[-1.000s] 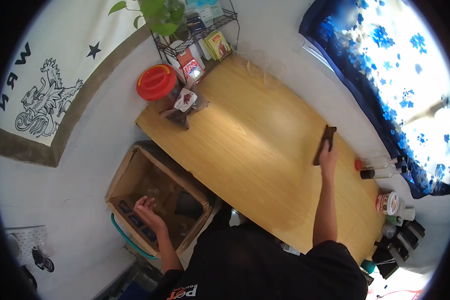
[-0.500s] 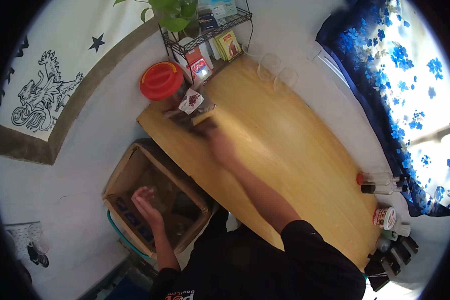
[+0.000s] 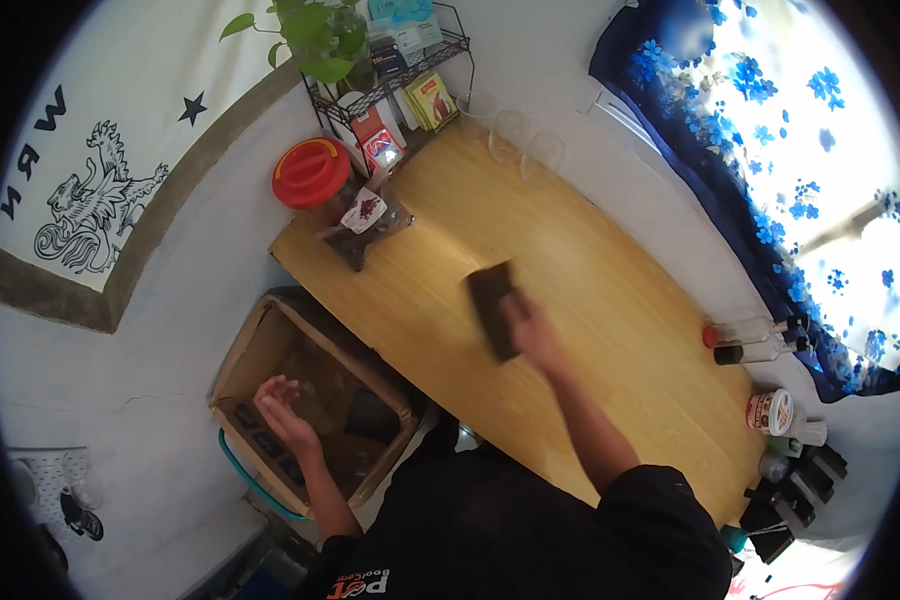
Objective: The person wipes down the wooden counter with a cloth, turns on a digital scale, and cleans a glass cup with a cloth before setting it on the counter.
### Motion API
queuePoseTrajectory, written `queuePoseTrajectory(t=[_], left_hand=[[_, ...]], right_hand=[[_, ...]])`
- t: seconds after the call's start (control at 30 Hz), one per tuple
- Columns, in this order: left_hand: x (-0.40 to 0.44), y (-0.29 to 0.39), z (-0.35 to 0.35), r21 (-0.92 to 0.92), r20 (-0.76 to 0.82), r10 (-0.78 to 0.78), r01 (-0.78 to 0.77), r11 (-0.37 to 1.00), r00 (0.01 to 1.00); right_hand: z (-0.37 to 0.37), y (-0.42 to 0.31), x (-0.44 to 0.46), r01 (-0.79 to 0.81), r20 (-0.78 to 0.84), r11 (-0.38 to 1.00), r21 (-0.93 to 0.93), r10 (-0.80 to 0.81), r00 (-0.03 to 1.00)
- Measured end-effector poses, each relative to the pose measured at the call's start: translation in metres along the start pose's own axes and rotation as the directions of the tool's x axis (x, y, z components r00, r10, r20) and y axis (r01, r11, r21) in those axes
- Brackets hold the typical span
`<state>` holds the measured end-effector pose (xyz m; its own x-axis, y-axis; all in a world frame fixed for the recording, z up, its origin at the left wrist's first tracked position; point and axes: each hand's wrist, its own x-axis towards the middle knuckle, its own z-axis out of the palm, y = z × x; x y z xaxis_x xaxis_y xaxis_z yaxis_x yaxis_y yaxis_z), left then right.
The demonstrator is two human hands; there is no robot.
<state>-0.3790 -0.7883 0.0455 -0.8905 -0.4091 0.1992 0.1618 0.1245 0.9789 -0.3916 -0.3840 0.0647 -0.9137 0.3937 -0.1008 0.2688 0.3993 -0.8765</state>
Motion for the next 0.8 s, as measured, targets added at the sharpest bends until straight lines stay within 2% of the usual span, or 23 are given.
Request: queuePoseTrajectory(t=[0.1,0.13,0.2,0.27,0.3,0.33,0.37,0.4,0.43,0.5,0.53,0.57,0.6,0.63,0.67,0.7,0.77,0.8], left_hand=[[-0.009,0.004,-0.009,-0.013,-0.016,0.001,-0.001,1.000,1.000],[-0.011,0.006,-0.012,-0.012,-0.014,0.004,-0.004,1.000,1.000],[-0.014,0.010,-0.015,-0.034,0.005,0.007,-0.007,0.999,1.000],[-0.017,0.018,-0.020,-0.027,0.012,0.021,-0.021,0.999,1.000],[-0.019,0.021,-0.020,-0.020,0.021,0.026,-0.026,0.999,0.999],[-0.021,0.023,-0.020,-0.022,0.024,0.029,-0.029,0.999,0.999],[-0.022,0.025,-0.019,-0.028,0.028,0.032,-0.031,0.999,0.999],[-0.022,0.027,-0.016,-0.036,0.030,0.037,-0.036,0.999,0.999],[-0.023,0.031,-0.014,-0.039,0.032,0.045,-0.044,0.998,0.998],[-0.027,0.040,-0.004,-0.044,0.117,0.001,0.004,0.999,0.993],[-0.030,0.044,0.002,-0.049,0.122,0.011,-0.005,0.999,0.992],[-0.034,0.048,0.009,-0.067,0.200,0.031,-0.018,0.998,0.979],[-0.037,0.051,0.016,-0.086,0.284,0.051,-0.028,0.996,0.957],[-0.039,0.048,0.022,-0.094,0.312,0.060,-0.032,0.995,0.948],[-0.044,0.038,0.026,-0.045,0.385,0.110,-0.100,0.994,0.916],[-0.050,0.030,0.031,-0.005,0.459,0.154,-0.171,0.985,0.875],[-0.067,0.016,0.045,-0.020,0.570,0.124,-0.137,0.990,0.812],[-0.075,0.016,0.052,-0.020,0.644,0.095,-0.107,0.994,0.759]], right_hand=[[-0.062,0.038,0.058,0.149,-0.320,0.970,-0.191,-0.205,0.925],[-0.064,0.056,0.070,0.148,-0.322,0.971,-0.188,-0.204,0.925],[-0.055,0.093,0.091,0.073,-0.464,0.880,-0.469,-0.316,0.828],[-0.032,0.047,0.070,0.300,-0.345,0.880,-0.369,-0.430,0.834],[-0.001,0.073,0.078,0.126,-0.276,0.895,-0.427,-0.262,0.925],[0.019,0.044,0.056,0.300,-0.126,0.873,-0.385,-0.371,0.920],[0.048,0.031,0.038,0.327,0.008,0.922,-0.207,-0.332,0.943],[0.087,0.044,0.028,0.377,0.140,0.873,-0.310,-0.350,0.926],[0.106,0.026,0.002,0.425,0.274,0.857,-0.292,-0.350,0.896],[0.143,0.028,-0.036,0.553,0.427,0.822,-0.136,-0.455,0.782],[0.142,0.006,-0.054,0.528,0.541,0.842,-0.106,-0.397,0.742],[0.136,-0.016,-0.071,0.494,0.641,0.865,-0.083,-0.333,0.692],[0.134,-0.014,-0.077,0.488,0.623,0.868,-0.089,-0.334,0.708],[0.132,-0.009,-0.083,0.371,0.666,0.925,0.075,-0.324,0.672],[0.128,-0.004,-0.088,0.229,0.702,0.945,0.232,-0.325,0.634],[0.116,-0.001,-0.094,0.217,0.679,0.949,0.228,-0.315,0.663],[0.079,0.000,-0.110,0.005,0.702,0.956,0.293,-0.219,0.678],[0.064,0.009,-0.120,-0.007,0.679,0.956,0.293,-0.203,0.705]])
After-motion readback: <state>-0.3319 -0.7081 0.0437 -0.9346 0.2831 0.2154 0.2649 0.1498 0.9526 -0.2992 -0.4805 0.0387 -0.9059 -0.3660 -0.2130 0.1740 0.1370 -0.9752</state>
